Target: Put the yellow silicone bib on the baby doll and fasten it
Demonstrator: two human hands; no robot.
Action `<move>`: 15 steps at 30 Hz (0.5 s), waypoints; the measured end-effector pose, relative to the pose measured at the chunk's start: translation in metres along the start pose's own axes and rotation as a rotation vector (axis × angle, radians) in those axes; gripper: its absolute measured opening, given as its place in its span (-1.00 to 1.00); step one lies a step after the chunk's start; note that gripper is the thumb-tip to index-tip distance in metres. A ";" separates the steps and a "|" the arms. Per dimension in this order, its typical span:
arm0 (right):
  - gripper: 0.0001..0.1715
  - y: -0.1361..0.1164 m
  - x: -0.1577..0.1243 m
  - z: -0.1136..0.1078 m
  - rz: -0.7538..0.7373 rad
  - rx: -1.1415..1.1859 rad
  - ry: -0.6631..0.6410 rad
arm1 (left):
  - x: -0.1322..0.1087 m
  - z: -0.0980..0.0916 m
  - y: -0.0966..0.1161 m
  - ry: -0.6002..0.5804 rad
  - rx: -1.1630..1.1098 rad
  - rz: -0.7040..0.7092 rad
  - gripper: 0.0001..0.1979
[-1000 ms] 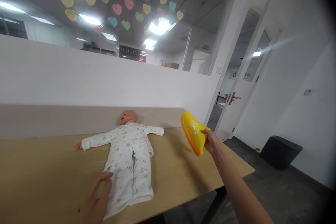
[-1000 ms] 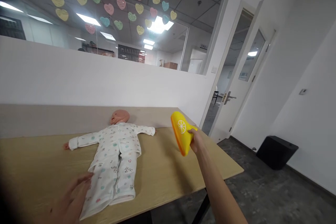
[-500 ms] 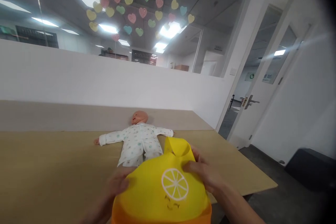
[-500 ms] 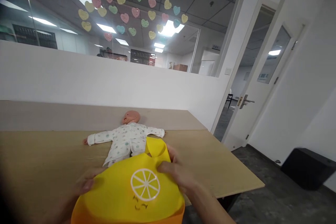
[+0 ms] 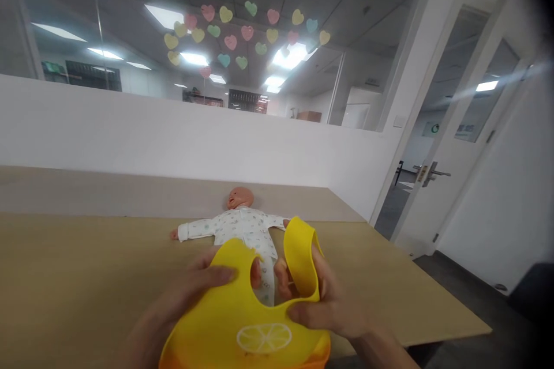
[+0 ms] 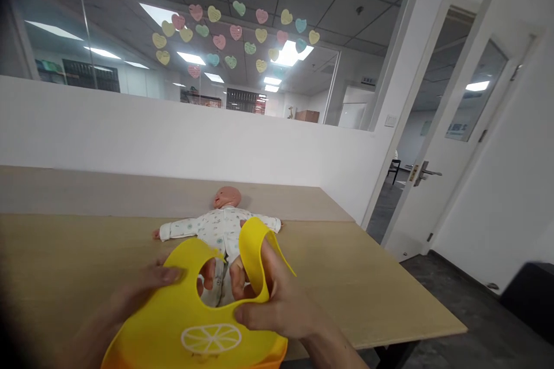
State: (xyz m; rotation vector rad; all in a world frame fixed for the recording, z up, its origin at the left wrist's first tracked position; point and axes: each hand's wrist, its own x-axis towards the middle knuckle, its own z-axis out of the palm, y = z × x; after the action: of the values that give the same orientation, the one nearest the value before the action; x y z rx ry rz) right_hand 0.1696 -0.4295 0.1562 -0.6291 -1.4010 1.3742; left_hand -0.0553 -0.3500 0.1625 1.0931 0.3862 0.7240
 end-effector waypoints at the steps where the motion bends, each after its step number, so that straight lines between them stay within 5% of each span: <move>1: -0.19 -0.001 0.002 0.001 -0.013 0.028 0.011 | 0.001 0.003 0.003 0.031 0.014 -0.029 -0.68; 4: 0.22 -0.006 0.010 -0.002 -0.112 0.139 0.082 | 0.001 0.006 0.015 0.123 0.097 -0.009 -0.61; 7: 0.33 -0.016 0.019 -0.011 -0.212 0.195 0.141 | 0.000 0.003 0.029 0.260 0.211 0.071 -0.53; 11: 0.24 -0.032 0.035 -0.024 -0.246 0.125 0.298 | 0.010 -0.010 0.040 0.321 0.299 0.248 -0.51; 15: -0.11 -0.038 0.064 -0.037 -0.255 -0.069 0.466 | 0.036 -0.026 0.039 0.360 0.342 0.376 -0.57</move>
State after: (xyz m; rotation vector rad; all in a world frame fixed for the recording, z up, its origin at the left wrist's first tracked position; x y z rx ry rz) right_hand 0.1924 -0.3654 0.2046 -0.7329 -1.1086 0.9076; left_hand -0.0590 -0.2972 0.1888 1.3788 0.6364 1.2288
